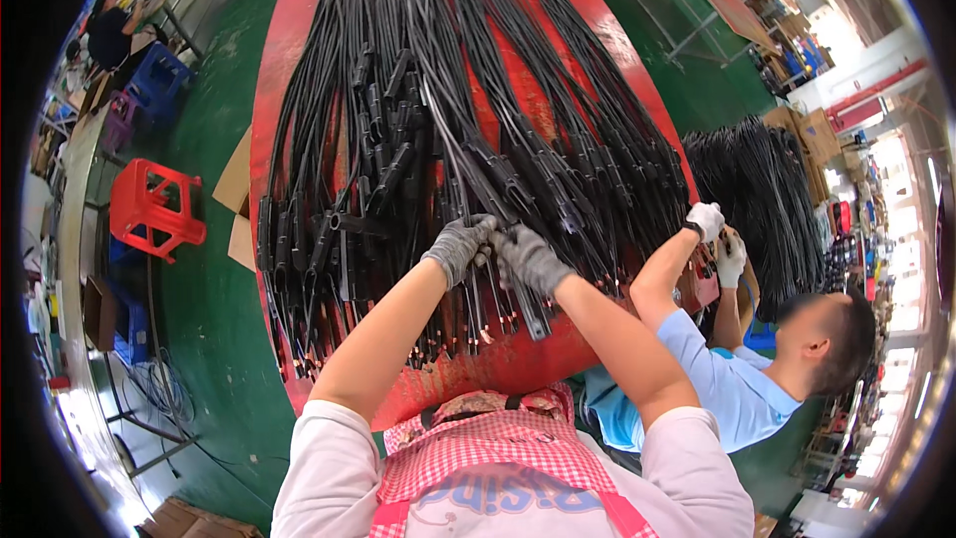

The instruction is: The person attaches plastic components to cables laid across a workbench by hand, retrieves additional components from a cardboard box on the floor, and fits them onto the remaining cables.

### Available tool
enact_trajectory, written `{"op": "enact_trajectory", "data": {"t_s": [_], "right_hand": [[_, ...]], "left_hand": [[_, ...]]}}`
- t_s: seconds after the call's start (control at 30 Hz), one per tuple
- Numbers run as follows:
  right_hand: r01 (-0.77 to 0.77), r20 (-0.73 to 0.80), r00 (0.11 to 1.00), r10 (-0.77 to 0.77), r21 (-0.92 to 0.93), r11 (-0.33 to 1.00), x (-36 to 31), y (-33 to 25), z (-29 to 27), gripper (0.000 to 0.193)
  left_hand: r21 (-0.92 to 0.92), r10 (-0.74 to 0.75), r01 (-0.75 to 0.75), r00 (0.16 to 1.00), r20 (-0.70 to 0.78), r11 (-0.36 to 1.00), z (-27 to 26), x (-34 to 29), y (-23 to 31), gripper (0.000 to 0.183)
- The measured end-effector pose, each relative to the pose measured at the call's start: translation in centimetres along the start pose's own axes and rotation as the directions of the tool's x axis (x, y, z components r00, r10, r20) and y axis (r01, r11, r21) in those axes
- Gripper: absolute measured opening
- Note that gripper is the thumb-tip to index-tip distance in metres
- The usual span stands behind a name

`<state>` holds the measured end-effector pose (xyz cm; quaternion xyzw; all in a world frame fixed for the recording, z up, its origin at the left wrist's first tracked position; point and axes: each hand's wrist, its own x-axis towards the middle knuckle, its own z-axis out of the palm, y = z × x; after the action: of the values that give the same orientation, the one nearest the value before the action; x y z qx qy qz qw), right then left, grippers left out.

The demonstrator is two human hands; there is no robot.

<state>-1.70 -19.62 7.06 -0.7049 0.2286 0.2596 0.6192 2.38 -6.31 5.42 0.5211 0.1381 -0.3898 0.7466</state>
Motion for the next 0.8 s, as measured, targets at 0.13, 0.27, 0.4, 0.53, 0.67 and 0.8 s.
{"op": "enact_trajectory", "data": {"t_s": [0.13,0.27,0.4,0.53,0.67,0.8], "right_hand": [[0.071,-0.100,0.990,-0.099,-0.260,0.963,6.1,-4.9,-0.1,0.040],[0.010,-0.177,0.944,-0.280,-0.830,0.558,10.0,-11.7,0.5,0.051],[-0.077,-0.143,0.755,-0.640,-0.988,0.130,14.9,-11.2,-0.4,0.037],[0.137,0.476,0.553,-0.684,-0.862,-0.489,16.1,-11.3,5.8,0.013],[0.157,0.485,0.827,-0.284,-0.685,-0.711,19.6,-6.5,8.9,0.035],[-0.013,0.203,0.959,-0.197,-0.664,-0.748,24.6,-6.4,8.4,0.048]], "left_hand": [[-0.165,0.088,-0.097,0.994,-0.063,0.981,-2.8,-3.1,1.6,0.020],[-0.157,0.113,-0.110,0.994,0.011,0.981,-5.7,-6.7,6.7,0.023],[-0.163,0.214,-0.212,0.977,-0.003,0.964,-10.2,-8.4,10.0,0.026],[-0.229,0.249,-0.252,0.967,-0.044,0.940,-13.3,-9.7,9.5,0.028],[-0.221,0.195,-0.192,0.981,-0.009,0.956,-13.6,-9.4,8.7,0.027],[-0.292,0.189,-0.174,0.982,0.022,0.940,-13.8,-9.0,8.6,0.030]]}}
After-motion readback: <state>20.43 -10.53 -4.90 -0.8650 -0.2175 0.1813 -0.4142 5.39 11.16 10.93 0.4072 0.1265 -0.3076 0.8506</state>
